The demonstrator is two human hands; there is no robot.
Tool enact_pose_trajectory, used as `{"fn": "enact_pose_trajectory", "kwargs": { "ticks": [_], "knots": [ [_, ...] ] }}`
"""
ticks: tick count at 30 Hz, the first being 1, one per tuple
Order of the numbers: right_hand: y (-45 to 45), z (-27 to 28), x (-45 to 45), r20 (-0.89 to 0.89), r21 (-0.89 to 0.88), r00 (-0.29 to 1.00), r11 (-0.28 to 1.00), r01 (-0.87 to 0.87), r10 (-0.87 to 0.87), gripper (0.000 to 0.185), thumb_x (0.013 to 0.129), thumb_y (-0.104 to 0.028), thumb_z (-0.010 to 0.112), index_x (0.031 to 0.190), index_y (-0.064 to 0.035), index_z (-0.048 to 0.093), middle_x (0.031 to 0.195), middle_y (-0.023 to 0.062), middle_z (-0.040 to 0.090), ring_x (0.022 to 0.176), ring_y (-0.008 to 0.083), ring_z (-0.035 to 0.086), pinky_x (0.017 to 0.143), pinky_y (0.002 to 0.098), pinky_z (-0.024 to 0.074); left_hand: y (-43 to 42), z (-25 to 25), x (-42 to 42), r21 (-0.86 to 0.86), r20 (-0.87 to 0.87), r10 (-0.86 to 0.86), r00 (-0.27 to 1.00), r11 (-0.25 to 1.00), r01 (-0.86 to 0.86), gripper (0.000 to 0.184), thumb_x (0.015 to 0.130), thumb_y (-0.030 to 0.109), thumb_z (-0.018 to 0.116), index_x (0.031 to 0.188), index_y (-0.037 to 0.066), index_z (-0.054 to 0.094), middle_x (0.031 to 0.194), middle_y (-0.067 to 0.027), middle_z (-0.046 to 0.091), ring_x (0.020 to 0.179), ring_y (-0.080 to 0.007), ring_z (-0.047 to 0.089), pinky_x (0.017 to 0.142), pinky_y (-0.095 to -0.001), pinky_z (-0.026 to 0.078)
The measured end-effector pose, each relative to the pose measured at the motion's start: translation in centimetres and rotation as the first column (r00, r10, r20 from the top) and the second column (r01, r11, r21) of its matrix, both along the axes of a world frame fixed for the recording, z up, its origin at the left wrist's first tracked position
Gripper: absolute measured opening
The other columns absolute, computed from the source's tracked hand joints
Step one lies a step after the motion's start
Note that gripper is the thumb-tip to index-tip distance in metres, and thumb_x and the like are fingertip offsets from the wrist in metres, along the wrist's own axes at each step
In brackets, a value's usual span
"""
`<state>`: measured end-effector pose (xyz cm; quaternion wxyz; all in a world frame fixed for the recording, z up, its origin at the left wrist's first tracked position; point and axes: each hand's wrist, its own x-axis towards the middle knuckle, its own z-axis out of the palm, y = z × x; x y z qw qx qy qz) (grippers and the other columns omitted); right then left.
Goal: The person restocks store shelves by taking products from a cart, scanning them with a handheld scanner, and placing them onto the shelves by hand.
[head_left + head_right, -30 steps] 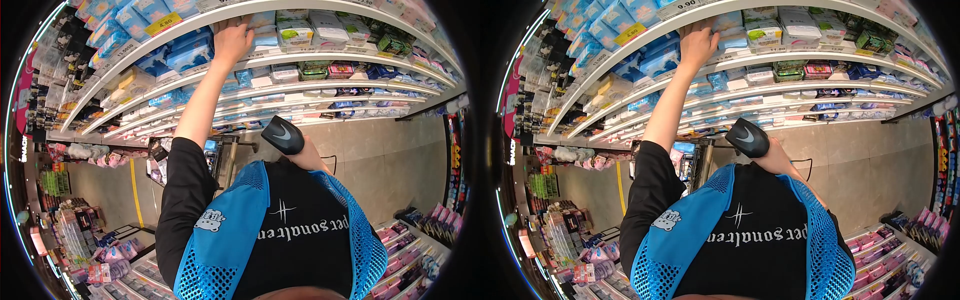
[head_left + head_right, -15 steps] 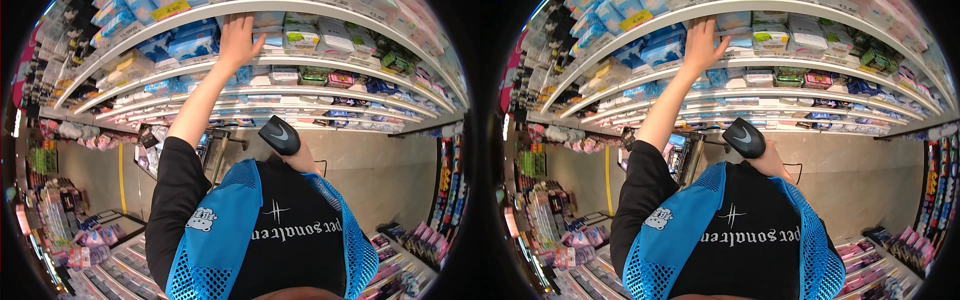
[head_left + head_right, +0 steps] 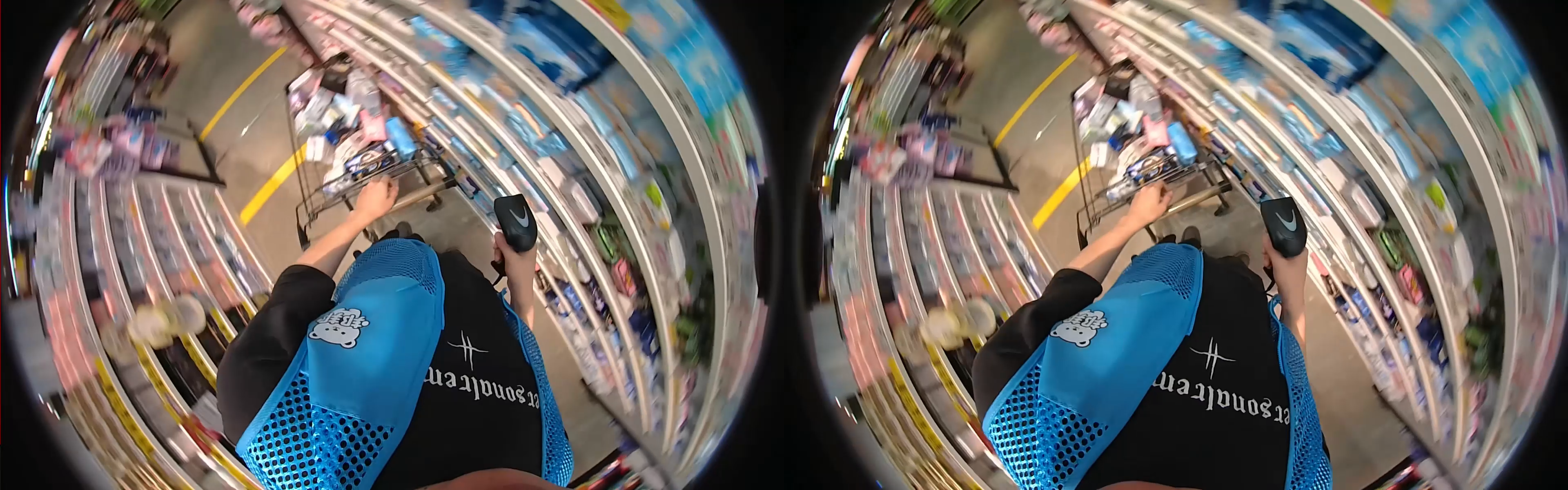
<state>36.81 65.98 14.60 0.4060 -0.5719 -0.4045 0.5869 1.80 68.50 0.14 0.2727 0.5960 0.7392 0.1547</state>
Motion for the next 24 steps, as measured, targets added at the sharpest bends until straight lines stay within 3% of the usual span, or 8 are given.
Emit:
{"fn": "enact_pose_trajectory", "kwargs": {
  "ticks": [1, 4, 5, 8, 10, 13, 19, 24],
  "knots": [
    [0.8, -0.3, -0.5, 0.015, -0.016, 0.999, 0.999, -0.042, 0.043, 0.014, 0.085, -0.011, 0.074, 0.087, 0.0011, 0.067, 0.063, 0.0023, 0.061, 0.051, 0.0094, 0.056, 0.048, 0.0238, 0.0419, -1.9, 0.0, -1.3, -0.14, -0.032, -0.008, 0.999, 0.99, 0.003, 0.05, 0.096, 0.047, 0.049, 0.102, 0.0, 0.065, 0.102, -0.0257, 0.069, 0.097, -0.0432, 0.066, 0.086, -0.0506, 0.053],
    [3.0, -2.8, -1.9, 0.073, -0.044, 0.965, 0.968, -0.249, 0.252, 0.021, 0.087, -0.006, 0.072, 0.106, 0.0011, 0.067, 0.071, 0.0041, 0.064, 0.052, 0.0097, 0.055, 0.048, 0.0243, 0.042, -5.7, -0.4, -2.9, -0.478, -0.081, 0.038, 0.996, 0.876, -0.072, 0.073, 0.097, 0.063, 0.033, 0.104, 0.001, 0.07, 0.106, -0.0266, 0.069, 0.102, -0.043, 0.066, 0.091, -0.0502, 0.051],
    [3.8, -3.4, -2.8, 0.098, -0.065, 0.948, 0.953, -0.296, 0.302, 0.02, 0.087, -0.007, 0.072, 0.105, 0.0014, 0.067, 0.071, 0.0044, 0.064, 0.052, 0.0097, 0.056, 0.048, 0.0243, 0.0423, -6.3, -0.7, -2.5, -0.334, -0.079, 0.095, 0.992, 0.935, -0.116, 0.089, 0.094, 0.072, 0.02, 0.106, 0.001, 0.073, 0.108, -0.0256, 0.069, 0.105, -0.0417, 0.065, 0.095, -0.0487, 0.05],
    [6.4, -6.1, -5.9, 0.301, -0.137, 0.815, 0.868, -0.477, 0.496, 0.02, 0.087, -0.011, 0.073, 0.103, -0.0002, 0.069, 0.075, 0.0051, 0.068, 0.055, 0.0102, 0.06, 0.049, 0.024, 0.0445, -5.9, -0.8, -2.5, -0.461, -0.092, 0.062, 0.994, 0.882, -0.097, 0.088, 0.095, 0.071, 0.019, 0.106, 0.002, 0.073, 0.107, -0.025, 0.07, 0.105, -0.0414, 0.065, 0.095, -0.0484, 0.05],
    [7.0, -7.7, -9.0, 0.082, -0.055, 0.862, 0.866, -0.497, 0.5, 0.02, 0.088, -0.016, 0.073, 0.101, -0.0012, 0.069, 0.076, 0.0052, 0.07, 0.057, 0.0099, 0.061, 0.051, 0.0237, 0.0457, -6.1, -0.6, -2.5, -0.333, 0.04, 0.112, 0.993, 0.938, -0.092, 0.061, 0.097, 0.055, 0.039, 0.105, 0.003, 0.069, 0.101, -0.0241, 0.07, 0.098, -0.0404, 0.067, 0.088, -0.0497, 0.052],
    [8.2, -10.2, -12.2, 0.1, -0.136, 0.807, 0.811, -0.569, 0.583, 0.022, 0.089, -0.019, 0.072, 0.102, -0.0016, 0.069, 0.077, 0.0059, 0.072, 0.058, 0.0095, 0.061, 0.052, 0.0236, 0.0466, -6.3, 0.8, -3.1, 0.03, 0.356, 0.099, 0.929, 0.993, -0.117, 0.021, 0.089, 0.023, 0.066, 0.097, 0.003, 0.064, 0.084, -0.0186, 0.07, 0.081, -0.0367, 0.068, 0.073, -0.0462, 0.053],
    [8.6, -13.3, -16.0, 0.16, -0.178, 0.806, 0.819, -0.545, 0.57, 0.019, 0.086, -0.016, 0.073, 0.094, 0.001, 0.069, 0.072, 0.0078, 0.073, 0.052, 0.0097, 0.061, 0.047, 0.0252, 0.0463, -1.3, 5.6, -9.7, 0.225, 0.362, 0.255, 0.897, 0.909, -0.35, 0.023, 0.089, 0.014, 0.065, 0.107, 0.001, 0.06, 0.077, -0.0141, 0.067, 0.073, -0.0286, 0.069, 0.068, -0.0389, 0.054],
    [8.9, -15.5, -16.2, 0.115, -0.223, 0.835, 0.833, -0.506, 0.538, 0.02, 0.087, -0.015, 0.073, 0.099, 0.0003, 0.069, 0.072, 0.0083, 0.073, 0.049, 0.0089, 0.057, 0.045, 0.0244, 0.0428, 3.5, -2.4, -18.1, 0.08, 0.266, 0.534, 0.803, 0.818, -0.57, 0.041, 0.082, 0.018, 0.07, 0.112, -0.004, 0.053, 0.096, -0.0225, 0.065, 0.091, -0.0351, 0.066, 0.08, -0.0439, 0.053]
  ]
}}
